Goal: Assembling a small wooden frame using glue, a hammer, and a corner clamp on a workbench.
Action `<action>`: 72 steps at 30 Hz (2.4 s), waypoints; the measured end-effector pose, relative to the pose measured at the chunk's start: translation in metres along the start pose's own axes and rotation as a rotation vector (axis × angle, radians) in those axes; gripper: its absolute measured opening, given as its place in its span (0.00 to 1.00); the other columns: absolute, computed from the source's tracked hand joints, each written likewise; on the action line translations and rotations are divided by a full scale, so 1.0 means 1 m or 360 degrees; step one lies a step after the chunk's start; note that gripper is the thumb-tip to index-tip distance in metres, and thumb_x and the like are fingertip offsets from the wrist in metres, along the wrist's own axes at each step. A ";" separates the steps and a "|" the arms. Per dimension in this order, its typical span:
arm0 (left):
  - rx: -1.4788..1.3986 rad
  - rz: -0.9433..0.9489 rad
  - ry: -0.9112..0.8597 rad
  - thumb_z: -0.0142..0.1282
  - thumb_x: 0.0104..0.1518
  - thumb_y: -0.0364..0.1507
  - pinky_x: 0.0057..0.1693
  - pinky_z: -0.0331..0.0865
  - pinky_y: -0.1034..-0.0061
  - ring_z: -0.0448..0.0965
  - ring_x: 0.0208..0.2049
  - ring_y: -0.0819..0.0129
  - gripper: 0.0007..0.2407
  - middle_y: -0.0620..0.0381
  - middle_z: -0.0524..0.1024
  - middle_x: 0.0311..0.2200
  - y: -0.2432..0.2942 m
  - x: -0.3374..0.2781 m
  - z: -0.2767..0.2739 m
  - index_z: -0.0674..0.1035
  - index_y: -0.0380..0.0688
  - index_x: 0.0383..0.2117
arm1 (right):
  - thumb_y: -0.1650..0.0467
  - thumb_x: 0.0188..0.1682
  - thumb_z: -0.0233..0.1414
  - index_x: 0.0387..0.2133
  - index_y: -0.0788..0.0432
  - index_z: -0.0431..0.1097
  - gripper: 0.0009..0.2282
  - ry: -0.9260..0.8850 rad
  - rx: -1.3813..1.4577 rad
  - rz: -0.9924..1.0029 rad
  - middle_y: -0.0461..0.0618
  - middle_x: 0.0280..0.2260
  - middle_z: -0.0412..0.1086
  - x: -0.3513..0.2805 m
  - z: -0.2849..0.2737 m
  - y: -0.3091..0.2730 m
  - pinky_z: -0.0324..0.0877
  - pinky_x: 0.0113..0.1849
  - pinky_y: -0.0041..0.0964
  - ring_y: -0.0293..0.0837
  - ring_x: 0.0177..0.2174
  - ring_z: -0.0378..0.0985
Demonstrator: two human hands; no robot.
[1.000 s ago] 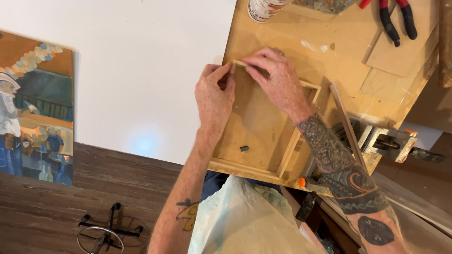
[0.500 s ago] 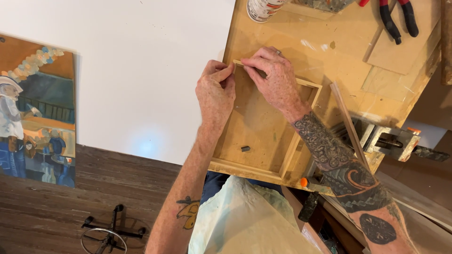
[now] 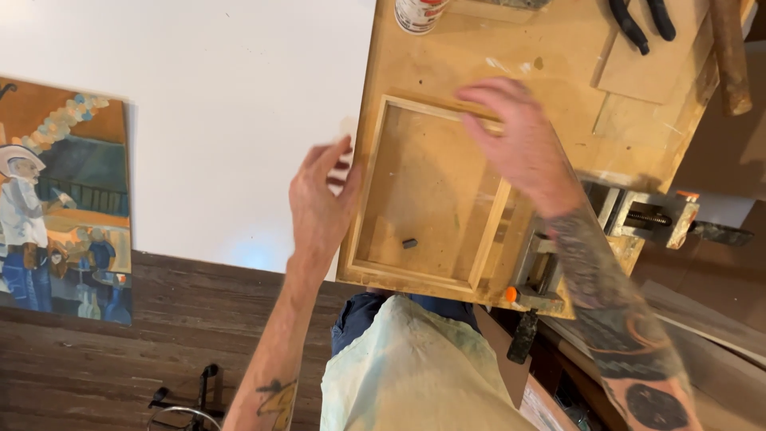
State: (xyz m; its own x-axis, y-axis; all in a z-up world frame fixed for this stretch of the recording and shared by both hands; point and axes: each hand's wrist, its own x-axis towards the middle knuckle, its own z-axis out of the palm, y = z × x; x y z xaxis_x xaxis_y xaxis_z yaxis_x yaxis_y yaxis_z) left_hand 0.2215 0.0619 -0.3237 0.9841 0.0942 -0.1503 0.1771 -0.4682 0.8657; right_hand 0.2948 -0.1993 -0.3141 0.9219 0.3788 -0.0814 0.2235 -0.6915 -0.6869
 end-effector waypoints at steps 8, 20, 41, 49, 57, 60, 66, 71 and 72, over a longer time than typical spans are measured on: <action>0.0584 0.0237 -0.0560 0.70 0.47 0.25 0.45 0.81 0.61 0.70 0.59 0.53 0.33 0.48 0.65 0.62 0.003 -0.071 -0.013 0.67 0.40 0.63 | 0.78 0.56 0.53 0.53 0.62 0.73 0.13 0.0019 0.0153 0.0718 0.57 0.43 0.79 -0.078 -0.041 0.032 0.74 0.25 0.24 0.37 0.30 0.81; 0.0633 0.0359 -0.0696 0.66 0.53 0.20 0.61 0.70 0.52 0.66 0.64 0.41 0.39 0.42 0.59 0.70 -0.023 -0.096 -0.015 0.53 0.40 0.71 | 0.79 0.53 0.58 0.55 0.66 0.71 0.16 0.0090 0.0106 0.0529 0.63 0.42 0.77 -0.072 -0.013 0.056 0.81 0.39 0.38 0.48 0.34 0.84; 0.0767 0.0948 -0.0323 0.67 0.53 0.37 0.53 0.68 0.63 0.75 0.46 0.64 0.17 0.62 0.74 0.42 -0.073 -0.179 0.084 0.81 0.56 0.50 | 0.65 0.46 0.61 0.40 0.45 0.75 0.09 -0.0523 -0.0716 -0.0303 0.36 0.44 0.73 -0.167 -0.002 0.002 0.74 0.44 0.39 0.43 0.51 0.72; 0.0563 0.1029 -0.0216 0.68 0.52 0.34 0.52 0.66 0.59 0.75 0.40 0.58 0.11 0.57 0.73 0.35 -0.047 -0.177 0.122 0.80 0.47 0.37 | 0.66 0.49 0.56 0.34 0.48 0.73 0.02 -0.0584 -0.0751 -0.0664 0.41 0.40 0.69 -0.202 0.034 0.015 0.65 0.48 0.44 0.43 0.45 0.69; 0.0685 0.0891 0.0031 0.69 0.52 0.42 0.60 0.58 0.51 0.73 0.41 0.59 0.15 0.58 0.72 0.33 -0.045 -0.187 0.148 0.76 0.48 0.32 | 0.68 0.52 0.56 0.41 0.50 0.75 0.06 -0.0982 -0.0664 -0.0624 0.43 0.39 0.72 -0.185 0.034 0.034 0.74 0.51 0.50 0.44 0.44 0.77; 0.0666 0.0848 0.0122 0.69 0.51 0.41 0.64 0.56 0.48 0.73 0.41 0.59 0.14 0.58 0.72 0.34 -0.055 -0.198 0.158 0.76 0.50 0.32 | 0.68 0.52 0.56 0.37 0.48 0.74 0.03 -0.0958 -0.0681 -0.0767 0.39 0.35 0.69 -0.187 0.033 0.035 0.73 0.46 0.41 0.40 0.41 0.75; 0.0703 0.0839 0.0296 0.67 0.54 0.43 0.67 0.53 0.44 0.74 0.45 0.58 0.14 0.57 0.74 0.39 -0.079 -0.211 0.176 0.77 0.51 0.36 | 0.66 0.58 0.50 0.33 0.51 0.66 0.05 -0.0730 -0.0658 -0.1103 0.39 0.33 0.64 -0.169 0.023 0.026 0.67 0.42 0.39 0.41 0.38 0.70; 0.0536 0.0834 0.0423 0.66 0.55 0.42 0.68 0.54 0.45 0.75 0.49 0.56 0.13 0.55 0.75 0.41 -0.086 -0.216 0.188 0.80 0.52 0.39 | 0.65 0.56 0.52 0.43 0.46 0.72 0.05 -0.0785 -0.0809 -0.1255 0.39 0.39 0.70 -0.168 0.031 0.046 0.64 0.52 0.43 0.39 0.47 0.70; 0.0537 0.0817 0.0432 0.66 0.55 0.42 0.68 0.54 0.45 0.75 0.49 0.56 0.13 0.55 0.75 0.41 -0.085 -0.215 0.189 0.80 0.52 0.39 | 0.65 0.56 0.52 0.43 0.46 0.72 0.05 -0.0800 -0.0805 -0.1268 0.39 0.39 0.70 -0.167 0.032 0.049 0.64 0.52 0.43 0.39 0.47 0.70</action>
State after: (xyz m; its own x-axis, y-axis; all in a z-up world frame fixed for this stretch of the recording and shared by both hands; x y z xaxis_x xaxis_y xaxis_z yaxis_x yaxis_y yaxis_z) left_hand -0.0032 -0.0844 -0.4553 0.9144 -0.0166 0.4045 -0.2756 -0.7574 0.5919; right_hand 0.1422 -0.2767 -0.3568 0.2421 0.9641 -0.1089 0.9154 -0.2641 -0.3037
